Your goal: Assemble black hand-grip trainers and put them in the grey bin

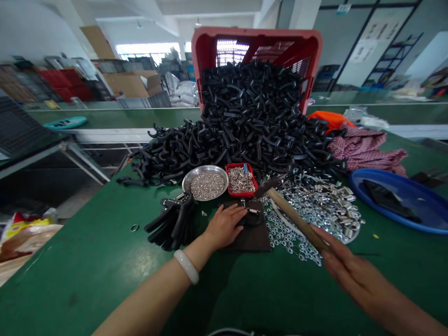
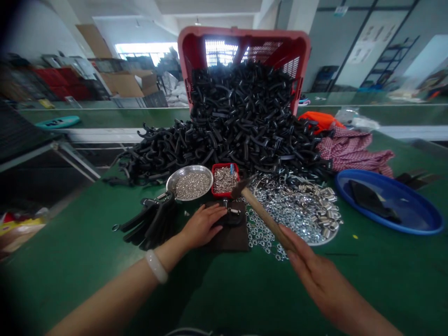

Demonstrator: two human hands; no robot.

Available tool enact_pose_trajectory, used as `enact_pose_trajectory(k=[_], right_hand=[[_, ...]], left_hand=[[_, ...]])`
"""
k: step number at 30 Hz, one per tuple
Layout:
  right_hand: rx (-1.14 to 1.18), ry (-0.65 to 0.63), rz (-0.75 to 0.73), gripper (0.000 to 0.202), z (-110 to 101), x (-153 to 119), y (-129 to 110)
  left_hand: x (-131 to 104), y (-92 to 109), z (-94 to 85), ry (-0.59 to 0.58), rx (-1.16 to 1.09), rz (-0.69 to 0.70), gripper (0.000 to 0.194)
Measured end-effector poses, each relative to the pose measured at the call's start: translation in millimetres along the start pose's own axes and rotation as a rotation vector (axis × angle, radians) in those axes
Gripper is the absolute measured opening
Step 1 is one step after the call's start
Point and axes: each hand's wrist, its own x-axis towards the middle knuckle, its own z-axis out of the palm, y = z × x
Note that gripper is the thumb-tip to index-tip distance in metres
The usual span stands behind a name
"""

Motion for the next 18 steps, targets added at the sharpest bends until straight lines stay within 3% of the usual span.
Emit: enact_pose_trajectory(k=[2,4,8,10,13,15,18], right_hand=[[0.002,0.094,0.012,0.05,2.8,-0.8,-10.0],[-0.027,0.102,0.001,0.05,9.1,2.6,-14.6],[-0.046,-0.158,-0.045,0.046,14.7,18.9,-11.8],[-0.027,-0.197,-0.053,0.046,11.3,22.5,-10.9],[-0.023,-0.035,-0.003,0.05,9.4,17.8,-13.3],[-0.017,0.0,0.033,0.051,13.7,13.0,-14.8],[0.037,-0.18,0.07,0.047,21.9,9.8,-13.5]], left_hand=[[-3.6,-0.3,3.2,0.063,0.0,-0.097,0.057],[-6.6,-1.0,6.6,0.123,0.014,-0.19,0.061],[-8.8,-4.8,10.1,0.144,0.005,-0.227,0.056],[-8.7,-6.9,10.0,0.136,-0.014,-0.212,0.055],[-8.0,-8.2,9.2,0.137,-0.029,-0.205,0.055],[-7.3,-8.1,8.9,0.14,-0.032,-0.209,0.056],[-6.7,-8.2,8.9,0.136,-0.042,-0.212,0.056]])
